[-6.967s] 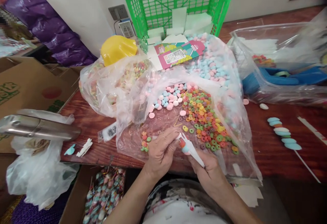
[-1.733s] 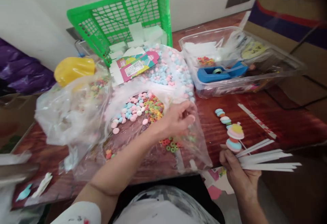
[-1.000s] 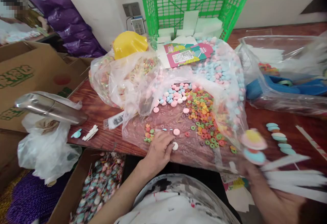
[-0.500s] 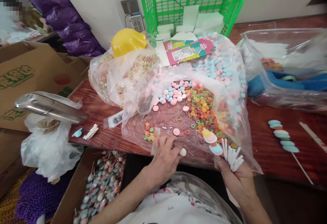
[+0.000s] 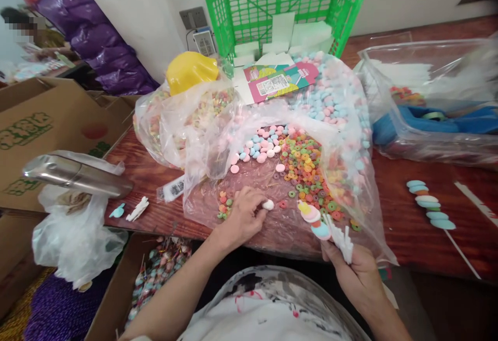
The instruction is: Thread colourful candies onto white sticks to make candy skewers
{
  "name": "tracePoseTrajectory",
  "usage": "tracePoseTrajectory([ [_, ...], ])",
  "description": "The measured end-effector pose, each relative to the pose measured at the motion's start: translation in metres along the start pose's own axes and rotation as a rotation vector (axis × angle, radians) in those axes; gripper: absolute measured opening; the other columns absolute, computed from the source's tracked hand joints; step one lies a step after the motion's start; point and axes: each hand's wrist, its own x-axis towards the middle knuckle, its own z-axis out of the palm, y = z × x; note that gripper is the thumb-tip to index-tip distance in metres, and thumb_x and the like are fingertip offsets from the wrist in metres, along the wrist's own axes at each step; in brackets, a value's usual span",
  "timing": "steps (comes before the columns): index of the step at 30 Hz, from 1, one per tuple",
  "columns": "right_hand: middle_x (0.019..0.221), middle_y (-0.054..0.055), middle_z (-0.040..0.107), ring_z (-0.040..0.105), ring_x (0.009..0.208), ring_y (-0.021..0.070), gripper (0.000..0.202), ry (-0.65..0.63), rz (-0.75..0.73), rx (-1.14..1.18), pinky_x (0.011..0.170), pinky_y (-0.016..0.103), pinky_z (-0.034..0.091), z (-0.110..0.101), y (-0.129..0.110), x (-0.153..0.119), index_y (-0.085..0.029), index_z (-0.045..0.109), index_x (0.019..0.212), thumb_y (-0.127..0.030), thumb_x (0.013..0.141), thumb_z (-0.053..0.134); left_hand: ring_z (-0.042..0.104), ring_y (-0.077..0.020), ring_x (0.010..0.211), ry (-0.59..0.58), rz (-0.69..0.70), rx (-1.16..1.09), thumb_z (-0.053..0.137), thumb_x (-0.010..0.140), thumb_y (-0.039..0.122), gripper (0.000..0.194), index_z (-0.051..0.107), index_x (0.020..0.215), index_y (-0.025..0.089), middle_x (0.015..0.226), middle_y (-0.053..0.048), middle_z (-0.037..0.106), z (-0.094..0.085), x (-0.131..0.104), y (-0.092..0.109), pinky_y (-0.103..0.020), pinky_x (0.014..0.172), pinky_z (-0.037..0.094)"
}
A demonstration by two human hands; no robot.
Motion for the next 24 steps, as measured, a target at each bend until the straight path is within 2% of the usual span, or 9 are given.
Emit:
tracePoseTrajectory([
  [3, 0.063, 0.0, 0.064, 0.056, 0.053, 0.0149, 0.025, -0.133, -0.059, -0.077, 0.054, 0.024, 0.045, 0.001, -0.008, 0.004, -0.02, 0.071, 0.086, -0.016, 0.084, 0.047, 0.056, -0.0206, 0.086, 0.009, -0.054, -0.008, 0.058, 0.079, 0.01, 0.014, 0.067, 0.086, 0.019, 0.083, -0.005, 0.069, 0.004, -0.003, 0.002, -0.035, 0.079, 0.043],
  [6, 0.085, 0.006, 0.074, 0.068, 0.075, 0.0209, 0.045, -0.294, -0.06, -0.192, 0.066, 0.028, 0.051, 0.004, -0.014, 0.011, -0.02, 0.069, 0.11, -0.007, 0.079, 0.04, 0.055, -0.0202, 0.083, 0.031, -0.06, -0.029, 0.057, 0.076, 0.007, 0.017, 0.067, 0.086, 0.018, 0.081, -0.005, 0.068, 0.006, -0.005, 0.005, -0.034, 0.077, 0.043],
  [10, 0.096, 0.01, 0.075, 0.071, 0.086, 0.0244, 0.05, -0.387, -0.023, -0.332, 0.072, 0.031, 0.052, 0.008, -0.015, 0.017, -0.02, 0.069, 0.109, -0.004, 0.075, 0.036, 0.055, -0.0203, 0.085, 0.036, -0.047, -0.032, 0.058, 0.074, 0.006, 0.021, 0.067, 0.088, 0.018, 0.084, -0.004, 0.068, 0.008, -0.007, 0.007, -0.035, 0.079, 0.042],
  [14, 0.094, 0.011, 0.075, 0.072, 0.084, 0.026, 0.048, -0.373, 0.016, -0.399, 0.071, 0.031, 0.052, 0.01, -0.012, 0.017, -0.02, 0.069, 0.108, -0.005, 0.076, 0.036, 0.055, -0.0228, 0.095, -0.009, -0.034, -0.011, 0.062, 0.078, 0.015, 0.024, 0.067, 0.101, 0.02, 0.099, -0.006, 0.068, 0.005, -0.008, 0.008, -0.04, 0.087, 0.04],
  [19, 0.088, 0.009, 0.074, 0.07, 0.078, 0.0242, 0.041, -0.368, 0.045, -0.331, 0.066, 0.029, 0.051, 0.01, -0.015, 0.021, -0.02, 0.069, 0.108, -0.012, 0.084, 0.036, 0.05, -0.0258, 0.103, -0.059, -0.079, 0.074, 0.064, 0.084, 0.032, 0.036, 0.061, 0.117, 0.019, 0.11, -0.009, 0.064, 0.0, -0.006, 0.011, -0.043, 0.089, 0.04],
  [22, 0.073, 0.005, 0.07, 0.064, 0.063, 0.0193, 0.033, -0.302, 0.041, -0.218, 0.059, 0.025, 0.048, 0.008, -0.016, 0.023, -0.019, 0.07, 0.098, -0.021, 0.09, 0.039, 0.047, -0.0267, 0.102, -0.097, -0.114, 0.197, 0.061, 0.086, 0.04, 0.032, 0.064, 0.111, 0.02, 0.108, -0.009, 0.061, 0.001, -0.004, 0.016, -0.043, 0.086, 0.041],
  [24, 0.063, 0.002, 0.064, 0.058, 0.055, 0.0166, 0.03, -0.229, 0.04, -0.167, 0.053, 0.023, 0.044, 0.005, -0.015, 0.023, -0.018, 0.07, 0.091, -0.027, 0.092, 0.041, 0.046, -0.0269, 0.101, -0.114, -0.105, 0.257, 0.06, 0.087, 0.039, 0.025, 0.066, 0.104, 0.021, 0.107, -0.009, 0.059, 0.002, -0.005, 0.02, -0.043, 0.084, 0.041],
])
